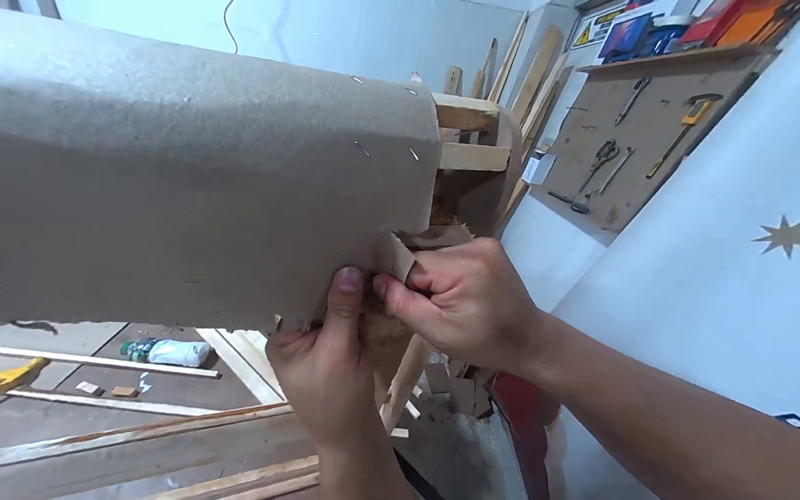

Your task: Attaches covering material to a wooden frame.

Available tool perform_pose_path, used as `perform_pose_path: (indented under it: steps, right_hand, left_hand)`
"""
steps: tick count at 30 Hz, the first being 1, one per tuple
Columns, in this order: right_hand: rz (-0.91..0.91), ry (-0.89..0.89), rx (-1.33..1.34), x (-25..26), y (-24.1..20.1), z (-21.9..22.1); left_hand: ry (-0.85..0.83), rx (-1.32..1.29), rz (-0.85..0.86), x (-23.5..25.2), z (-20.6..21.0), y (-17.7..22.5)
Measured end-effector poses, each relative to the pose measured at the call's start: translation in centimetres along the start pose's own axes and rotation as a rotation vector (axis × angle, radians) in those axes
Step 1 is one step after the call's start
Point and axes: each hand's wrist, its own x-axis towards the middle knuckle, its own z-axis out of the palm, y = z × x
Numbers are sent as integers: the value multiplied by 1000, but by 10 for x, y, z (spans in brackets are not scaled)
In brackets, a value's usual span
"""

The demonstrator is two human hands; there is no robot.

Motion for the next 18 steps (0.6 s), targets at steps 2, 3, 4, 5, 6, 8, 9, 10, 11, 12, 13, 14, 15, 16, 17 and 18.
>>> perform_pose_path:
  steps: [2, 3, 4, 5, 6, 8, 9, 10, 11, 12, 13, 14, 15, 16, 17, 18]
  right_hand:
    - [-6, 6, 8, 2, 1, 0]
    - [-1, 6, 17, 2, 2, 0]
    - [17, 2, 43, 3, 1, 1]
    - [58, -5, 108, 4, -1, 1]
    - [129, -12, 234, 4, -5, 1]
    - [303, -14, 565, 5, -16, 4]
    - [342, -22, 606, 4, -16, 5]
    - [355, -59, 582, 3, -12, 4]
    - [350, -106, 507, 4, -7, -2]
    - [347, -133, 413, 2, -3, -9]
    - [341, -126, 311, -1, -1, -16]
    - [312, -65, 223, -5, 0, -22]
    - [246, 40, 144, -6, 0, -29]
    - [143, 162, 74, -3, 3, -42]
    - [46, 257, 15, 9, 8, -63]
    - [-17, 294, -50, 32, 16, -87]
  left_hand:
    - [11, -50, 59, 0, 2, -9]
    - [18, -69, 105, 1, 2, -15]
    - [12, -84, 144, 2, 2, -20]
    - [-6, -112, 177, 4, 1, -23]
    - [-31, -156, 194, 4, 0, -24]
    - [-87, -259, 190, 5, 0, -25]
    - [-99, -256, 172, 6, -1, -26]
    - [-107, -213, 157, 8, -3, -25]
    - [-116, -154, 144, 11, -4, -24]
    - [-119, -93, 122, 13, -4, -22]
    - [-121, -27, 81, 14, -5, -19]
    - [-121, 46, 26, 15, -7, -14]
    - [-118, 128, -30, 15, -10, -8]
    - [-118, 183, -82, 16, -12, -3]
    - [-125, 195, -123, 17, -13, 0]
    - [-139, 176, -150, 19, -14, 0]
